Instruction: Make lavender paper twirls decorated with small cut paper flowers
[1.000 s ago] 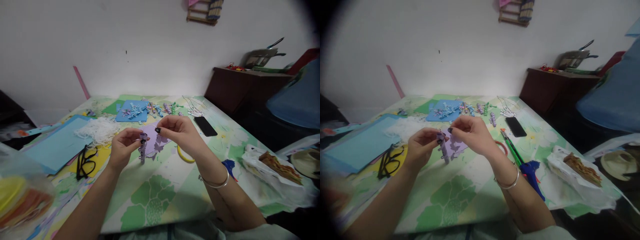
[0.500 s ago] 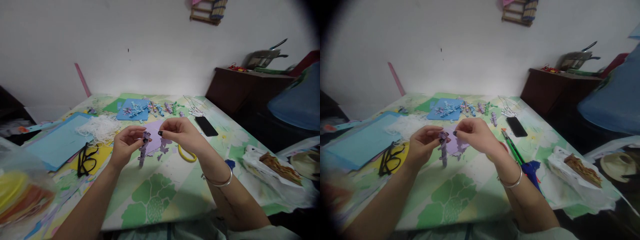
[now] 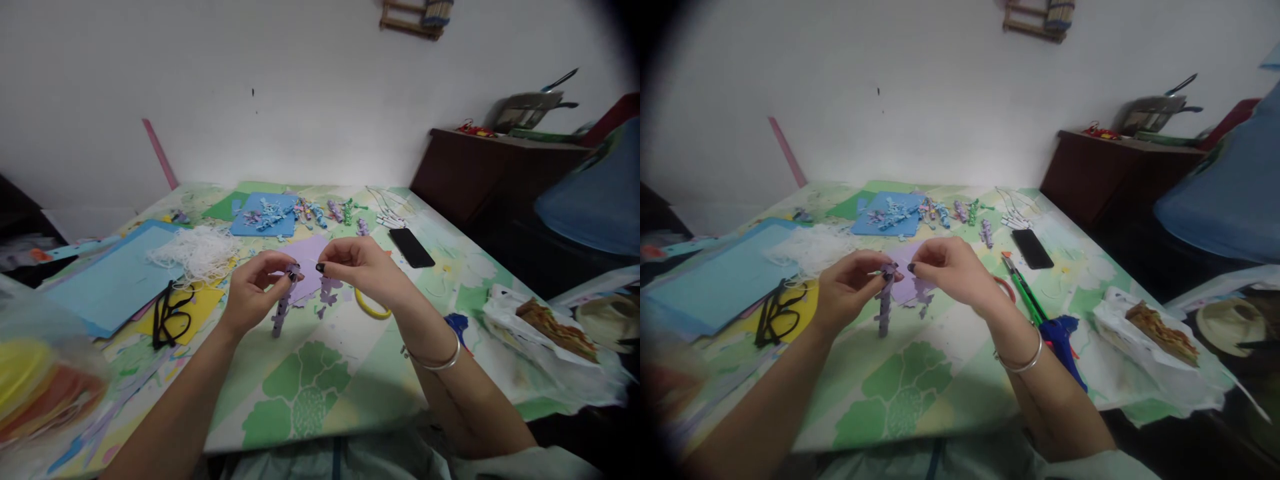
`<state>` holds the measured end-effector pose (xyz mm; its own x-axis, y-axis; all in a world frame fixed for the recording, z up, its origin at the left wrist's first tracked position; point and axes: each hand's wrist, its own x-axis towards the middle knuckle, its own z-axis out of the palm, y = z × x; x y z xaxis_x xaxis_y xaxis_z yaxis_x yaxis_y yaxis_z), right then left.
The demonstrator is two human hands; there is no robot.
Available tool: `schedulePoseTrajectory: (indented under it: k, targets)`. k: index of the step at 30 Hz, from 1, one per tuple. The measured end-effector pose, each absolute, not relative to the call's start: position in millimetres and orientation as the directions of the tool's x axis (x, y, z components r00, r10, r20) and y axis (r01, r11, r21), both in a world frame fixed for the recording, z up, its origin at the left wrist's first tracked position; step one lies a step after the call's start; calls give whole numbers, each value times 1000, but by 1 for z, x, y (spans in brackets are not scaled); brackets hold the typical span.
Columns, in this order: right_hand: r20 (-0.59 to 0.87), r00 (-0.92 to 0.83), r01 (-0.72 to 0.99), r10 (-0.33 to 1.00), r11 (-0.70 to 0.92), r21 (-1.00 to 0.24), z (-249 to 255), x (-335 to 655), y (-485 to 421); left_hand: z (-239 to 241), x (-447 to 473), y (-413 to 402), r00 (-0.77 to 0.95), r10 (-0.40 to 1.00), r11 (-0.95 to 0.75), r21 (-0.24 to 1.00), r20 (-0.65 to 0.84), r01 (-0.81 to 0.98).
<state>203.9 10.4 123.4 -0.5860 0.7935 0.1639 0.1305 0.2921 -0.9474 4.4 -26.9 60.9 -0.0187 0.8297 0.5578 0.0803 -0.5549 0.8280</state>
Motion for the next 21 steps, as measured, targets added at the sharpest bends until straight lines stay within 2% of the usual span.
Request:
schedulePoseTrajectory:
  k: [7, 15, 21]
  targets:
    - [140, -592, 78, 794, 229, -970, 105, 194, 14, 65, 5, -26, -94, 772, -627, 777, 629, 54]
    - [119, -565, 41, 817, 172, -984, 90, 190, 17, 68, 2, -26, -144, 766, -625, 778, 626, 60]
    - [153, -556, 22, 817, 199, -980, 82, 187, 18, 69, 2, -27, -170, 768, -611, 786, 618, 96]
